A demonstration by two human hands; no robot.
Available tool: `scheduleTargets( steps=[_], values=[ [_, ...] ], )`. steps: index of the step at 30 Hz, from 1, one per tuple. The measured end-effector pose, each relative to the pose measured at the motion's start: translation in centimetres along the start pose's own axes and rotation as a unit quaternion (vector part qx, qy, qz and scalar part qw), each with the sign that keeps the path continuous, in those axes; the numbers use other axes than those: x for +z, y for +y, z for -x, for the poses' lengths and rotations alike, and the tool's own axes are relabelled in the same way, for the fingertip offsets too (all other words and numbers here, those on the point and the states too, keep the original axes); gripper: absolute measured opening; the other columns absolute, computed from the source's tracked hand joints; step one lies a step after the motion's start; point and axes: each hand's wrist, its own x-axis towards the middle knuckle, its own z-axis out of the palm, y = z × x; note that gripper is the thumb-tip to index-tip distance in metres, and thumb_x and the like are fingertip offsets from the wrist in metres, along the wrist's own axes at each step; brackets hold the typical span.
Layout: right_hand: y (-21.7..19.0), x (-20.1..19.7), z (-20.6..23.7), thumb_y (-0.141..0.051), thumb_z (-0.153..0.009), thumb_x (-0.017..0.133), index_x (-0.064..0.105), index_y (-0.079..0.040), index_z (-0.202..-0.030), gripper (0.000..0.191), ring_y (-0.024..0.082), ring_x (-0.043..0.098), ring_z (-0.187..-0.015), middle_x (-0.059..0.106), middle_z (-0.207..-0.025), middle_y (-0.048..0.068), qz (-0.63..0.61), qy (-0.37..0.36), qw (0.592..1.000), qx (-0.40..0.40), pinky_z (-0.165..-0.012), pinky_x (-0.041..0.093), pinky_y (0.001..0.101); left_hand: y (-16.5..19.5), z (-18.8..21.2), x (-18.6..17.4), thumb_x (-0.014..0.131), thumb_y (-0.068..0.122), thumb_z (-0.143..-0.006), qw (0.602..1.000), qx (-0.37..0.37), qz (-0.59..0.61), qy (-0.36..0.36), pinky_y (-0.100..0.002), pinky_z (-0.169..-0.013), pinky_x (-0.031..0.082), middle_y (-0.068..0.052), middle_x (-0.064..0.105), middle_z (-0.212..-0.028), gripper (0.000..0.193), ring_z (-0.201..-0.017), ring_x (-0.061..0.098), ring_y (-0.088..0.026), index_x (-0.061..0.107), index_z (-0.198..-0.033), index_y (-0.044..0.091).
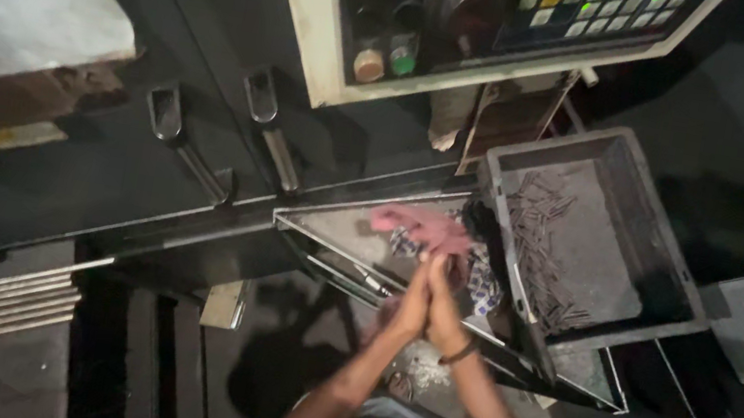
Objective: The person picks up small metal pins from a green crate, opens a cabinet, and works at a machine while holding a screwdriver-like tool. They wipe parts with a pink cloth, handle small cylindrical components at the machine, and sort small metal pins one at a time into a slotted metal tray.
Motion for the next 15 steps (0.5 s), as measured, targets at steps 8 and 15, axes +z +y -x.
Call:
scheduleTargets(
  steps=[8, 15],
  values=[
    [-1.6, -2.4, -6.5, -0.036, -0.103, 0.065, 0.070, 0.002, -0.103, 0.038, 0.033, 0.059, -0.080, 0.064, -0.099, 0.025, 0.318, 0.228, 0.899, -0.195, -0.070, 0.047, 0.0445, 1.7, 3.4, -1.0, 0.038, 0.067, -0.101, 0.989, -0.038, 0.005, -0.144, -0.041, -0.125, 0.030, -0.006, 0.039, -0.164, 0.082, -0.151, 0.035, -0.026, 0.037, -0.159, 0.009],
    [-0.3, -2.7, -5.9, -0.018, -0.107, 0.062, 0.051, 0.005, -0.085, 0.034, 0.047, 0.052, -0.078, 0.055, -0.084, 0.028, 0.489, 0.260, 0.734, -0.393, -0.070, 0.040, 0.0555, 0.7, 2.9, -12.3, 0.062, 0.027, -0.104, 0.995, -0.014, -0.022, -0.092, -0.034, -0.077, 0.059, -0.015, 0.075, -0.115, 0.039, -0.098, 0.072, -0.024, 0.068, -0.125, -0.005]
  ],
)
